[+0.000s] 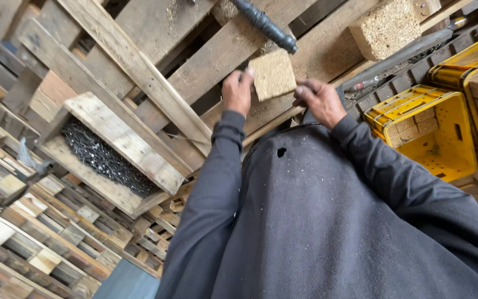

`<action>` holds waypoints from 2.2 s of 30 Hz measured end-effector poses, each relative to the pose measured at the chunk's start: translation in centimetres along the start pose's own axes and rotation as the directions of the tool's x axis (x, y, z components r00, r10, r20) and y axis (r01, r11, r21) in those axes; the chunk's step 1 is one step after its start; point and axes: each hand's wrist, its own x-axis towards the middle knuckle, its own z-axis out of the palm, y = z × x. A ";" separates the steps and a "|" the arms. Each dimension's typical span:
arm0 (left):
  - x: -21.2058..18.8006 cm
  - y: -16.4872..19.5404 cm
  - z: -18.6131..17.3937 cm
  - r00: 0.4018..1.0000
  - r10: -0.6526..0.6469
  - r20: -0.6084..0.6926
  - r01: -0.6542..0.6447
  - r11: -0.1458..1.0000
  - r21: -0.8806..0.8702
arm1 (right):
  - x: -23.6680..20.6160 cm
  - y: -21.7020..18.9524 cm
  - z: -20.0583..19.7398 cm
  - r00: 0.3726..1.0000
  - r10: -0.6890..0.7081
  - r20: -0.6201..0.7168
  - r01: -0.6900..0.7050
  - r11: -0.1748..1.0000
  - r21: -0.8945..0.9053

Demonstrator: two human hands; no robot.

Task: The person assembles wooden pallets by placing small wooden blocks and planks on a pallet frame, then hammering nails to secure them. The person repeatedly picks up blocks and planks, aligns them, and uses a hammer to drive nails into the wood.

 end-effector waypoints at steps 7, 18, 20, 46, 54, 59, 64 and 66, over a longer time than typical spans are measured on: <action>3.5 4.8 -2.2 0.858 -0.279 0.431 0.478 0.741 -0.472 | 1.5 -1.3 -1.0 0.975 -0.160 -0.152 0.129 0.972 -0.196; 3.3 5.1 0.3 0.962 -0.014 0.273 0.122 0.915 -0.385 | -0.5 1.3 0.0 0.951 -0.124 -0.284 0.082 0.984 -0.156; 2.4 4.8 0.9 0.959 0.049 0.280 0.075 0.907 -0.415 | -0.8 2.3 0.0 0.956 -0.072 -0.285 0.099 0.992 0.080; -5.0 2.2 3.4 0.922 0.374 0.098 -0.294 0.844 -0.448 | -2.4 4.1 -3.7 0.980 0.045 -0.193 0.040 0.910 0.413; -6.2 -0.5 2.2 0.917 0.374 0.142 -0.330 0.908 -0.258 | -3.5 6.0 -2.3 0.986 0.049 -0.160 0.025 0.903 0.429; -4.8 -3.4 1.9 0.960 0.218 0.174 -0.111 0.872 -0.477 | -3.9 4.8 -0.8 0.990 -0.071 -0.120 0.089 0.985 0.146; -3.8 -6.1 1.0 0.945 0.250 0.210 -0.098 0.830 -0.549 | -4.1 3.0 1.1 0.926 -0.375 -0.054 0.366 0.923 -0.121; -3.8 -6.4 0.8 0.939 0.270 0.214 -0.098 0.805 -0.586 | -4.2 2.5 1.4 0.917 -0.393 -0.060 0.378 0.909 -0.175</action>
